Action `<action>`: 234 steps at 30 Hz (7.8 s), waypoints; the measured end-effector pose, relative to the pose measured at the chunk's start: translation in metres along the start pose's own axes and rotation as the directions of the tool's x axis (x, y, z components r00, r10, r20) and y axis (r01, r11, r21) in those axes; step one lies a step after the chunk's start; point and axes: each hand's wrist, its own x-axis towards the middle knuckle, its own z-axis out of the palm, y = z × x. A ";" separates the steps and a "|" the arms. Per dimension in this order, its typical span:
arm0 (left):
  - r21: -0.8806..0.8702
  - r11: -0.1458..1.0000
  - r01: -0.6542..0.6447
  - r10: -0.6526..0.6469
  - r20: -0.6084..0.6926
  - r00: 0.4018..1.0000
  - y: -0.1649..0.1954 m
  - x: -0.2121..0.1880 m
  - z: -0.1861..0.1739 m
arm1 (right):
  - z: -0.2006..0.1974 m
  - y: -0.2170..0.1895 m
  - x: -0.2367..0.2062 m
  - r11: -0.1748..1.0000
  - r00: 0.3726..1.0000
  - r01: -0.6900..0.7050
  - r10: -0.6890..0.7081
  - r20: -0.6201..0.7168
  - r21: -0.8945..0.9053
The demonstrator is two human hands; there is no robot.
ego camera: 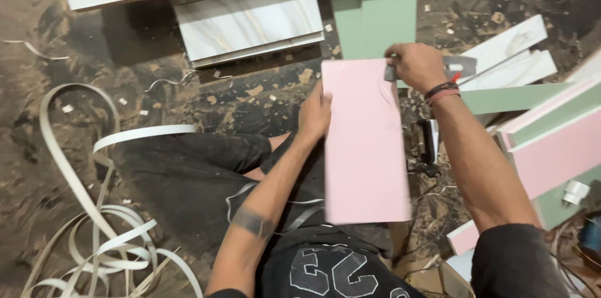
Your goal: The person sits on the floor and uses a handheld edge banding machine to bond white edge banding tape onto the edges of wood panels, then uses a small hand trimmer to trim the excess tape flush along the edges of green and pink panels, working on one panel at a time on their lap.
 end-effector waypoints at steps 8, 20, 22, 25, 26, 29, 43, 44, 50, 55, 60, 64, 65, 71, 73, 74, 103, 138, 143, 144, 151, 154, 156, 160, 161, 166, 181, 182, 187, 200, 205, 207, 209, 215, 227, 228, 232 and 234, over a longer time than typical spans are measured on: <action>0.363 0.883 -0.297 0.164 0.353 0.921 0.022 0.033 -0.003 | 0.050 0.039 -0.121 0.881 0.948 -0.318 0.282 0.149 0.352; 0.393 0.709 -0.586 0.395 0.467 0.791 -0.034 -0.072 0.019 | 0.074 -0.005 -0.280 0.773 0.889 -0.428 0.453 0.064 0.469; 0.403 0.670 -0.623 0.443 0.457 0.771 -0.036 -0.075 0.024 | 0.073 -0.005 -0.283 0.775 0.882 -0.436 0.469 0.046 0.457; 0.440 0.633 -0.637 0.446 0.466 0.764 -0.039 -0.077 0.027 | 0.072 -0.006 -0.287 0.814 0.900 -0.416 0.431 0.058 0.405; 0.444 0.629 -0.639 0.447 0.465 0.764 -0.039 -0.078 0.027 | 0.072 -0.007 -0.288 0.820 0.896 -0.428 0.441 0.056 0.381; 0.456 0.604 -0.654 0.456 0.475 0.753 -0.040 -0.079 0.026 | 0.074 -0.010 -0.289 0.840 0.894 -0.427 0.448 0.014 0.335; 0.420 0.629 -0.654 0.452 0.488 0.747 -0.035 -0.075 0.021 | 0.079 0.008 -0.166 0.954 0.976 -0.183 0.205 -0.070 0.237; 0.418 0.633 -0.652 0.443 0.495 0.748 -0.036 -0.074 0.021 | 0.077 0.011 -0.157 0.962 0.982 -0.147 0.170 -0.084 0.231; 0.420 0.646 -0.638 0.436 0.483 0.760 -0.034 -0.073 0.021 | 0.064 0.015 -0.124 0.957 0.998 -0.019 0.037 -0.055 0.289; 0.391 0.645 -0.657 0.465 0.481 0.743 -0.038 -0.075 0.021 | 0.050 0.015 -0.111 0.956 0.961 0.264 -0.271 0.047 0.125; 0.387 0.639 -0.665 0.412 0.559 0.720 -0.030 -0.073 0.018 | 0.045 0.020 -0.109 0.890 0.879 0.456 -0.445 0.171 -0.025; 0.513 0.657 -0.552 0.434 0.342 0.834 -0.025 -0.081 -0.030 | 0.047 0.028 -0.138 0.940 0.922 0.338 -0.320 0.216 -0.051; 0.600 0.624 -0.501 0.469 0.226 0.854 -0.030 -0.084 -0.054 | 0.046 0.032 -0.151 0.954 0.933 0.299 -0.289 0.212 -0.016; 0.383 0.923 0.024 -0.074 0.115 0.991 -0.078 -0.103 -0.142 | 0.052 0.044 -0.219 0.993 0.972 0.078 -0.095 0.215 0.085; 0.270 0.957 0.109 -0.165 0.196 0.966 -0.083 -0.100 -0.142 | 0.057 0.047 -0.226 0.985 0.984 0.091 -0.111 0.138 0.144; 0.281 0.959 0.046 -0.106 0.203 0.973 -0.081 -0.097 -0.140 | 0.059 0.049 -0.226 0.984 0.985 0.098 -0.118 0.125 0.151; 0.318 0.936 -0.148 0.064 0.261 0.963 -0.061 -0.103 -0.117 | 0.030 -0.143 0.022 0.671 0.659 0.706 -0.739 0.139 0.226; 0.511 0.506 -0.695 0.471 0.511 0.719 -0.069 -0.109 -0.074 | 0.159 0.034 -0.397 -0.424 0.759 -0.413 0.328 0.562 0.806; 0.167 0.648 -0.743 0.453 0.699 0.553 -0.078 -0.153 -0.065 | 0.161 0.017 -0.385 -0.077 0.752 -0.509 0.443 0.487 0.857; 0.165 0.662 -0.731 0.435 0.710 0.554 -0.083 -0.159 -0.069 | 0.157 0.016 -0.378 0.030 0.784 -0.490 0.451 0.426 0.871; 0.374 0.771 -0.516 0.101 0.727 0.679 -0.090 -0.185 -0.130 | 0.135 0.007 -0.340 -0.005 0.745 -0.585 0.393 0.540 0.811; 0.392 0.813 -0.430 -0.051 0.783 0.620 -0.079 -0.164 -0.138 | 0.121 0.018 -0.324 0.162 0.780 -0.572 0.412 0.472 0.804; 0.386 0.799 -0.462 -0.081 0.829 0.553 -0.069 -0.151 -0.137 | 0.113 0.025 -0.313 0.168 0.796 -0.559 0.383 0.469 0.812; 0.287 0.864 -0.415 -0.050 0.867 0.495 -0.034 -0.121 -0.153 | 0.104 0.033 -0.300 -0.190 0.752 -0.527 0.349 0.559 0.828; 0.313 0.885 -0.345 -0.103 0.854 0.509 -0.022 -0.109 -0.164 | 0.102 0.037 -0.299 -0.224 0.773 -0.471 0.361 0.522 0.853; 0.431 0.868 -0.246 -0.063 0.587 0.807 0.028 -0.008 -0.284 | 0.072 0.091 -0.311 -0.271 0.822 -0.119 0.513 0.248 0.955; 0.998 -0.057 -0.039 -0.203 0.027 0.979 0.038 0.085 -0.214 | 0.091 0.211 -0.356 -0.278 0.188 0.691 0.960 0.206 0.667; 0.997 -0.065 -0.042 -0.208 0.028 0.978 0.038 0.088 -0.216 | 0.092 0.221 -0.346 -0.310 0.209 0.736 0.950 0.233 0.602; 0.997 -0.044 -0.068 -0.250 0.055 0.967 0.024 0.084 -0.224 | 0.098 0.246 -0.307 -0.399 0.163 0.745 0.886 0.434 0.535; 0.780 0.586 -0.217 -0.093 0.331 0.939 -0.085 -0.026 -0.132 | 0.091 0.229 -0.236 0.565 0.536 -0.480 0.795 -0.286 0.671; 0.766 0.510 -0.392 0.057 0.425 0.904 -0.093 -0.059 -0.104 | 0.064 0.167 -0.084 0.624 0.686 0.106 0.518 -0.511 0.774; 0.754 0.537 -0.378 0.127 0.371 0.920 -0.096 -0.068 -0.105 | 0.058 0.146 -0.028 0.826 0.774 -0.033 0.377 -0.508 0.563; 0.701 0.618 -0.356 0.169 0.323 0.931 -0.098 -0.072 -0.109 | 0.056 0.136 0.014 0.945 0.888 -0.289 0.324 -0.327 0.152; 0.676 0.670 -0.307 0.161 0.271 0.949 -0.108 -0.075 -0.116 | 0.099 0.131 0.037 0.740 0.774 -0.632 0.590 0.230 0.229; 0.697 0.659 -0.283 0.118 0.275 0.954 -0.103 -0.060 -0.114 | 0.095 0.127 0.033 0.689 0.782 -0.624 0.553 0.290 0.369; 0.688 0.671 -0.277 0.114 0.272 0.955 -0.102 -0.063 -0.116 | 0.097 0.116 0.034 0.648 0.776 -0.627 0.564 0.281 0.432; 0.607 0.727 -0.321 0.212 0.246 0.946 -0.103 -0.078 -0.122 | 0.104 0.087 0.039 0.568 0.726 -0.667 0.640 0.250 0.482; 0.594 0.709 -0.381 0.292 0.245 0.925 -0.102 -0.084 -0.124 | 0.104 0.086 0.040 0.487 0.734 -0.626 0.633 0.247 0.609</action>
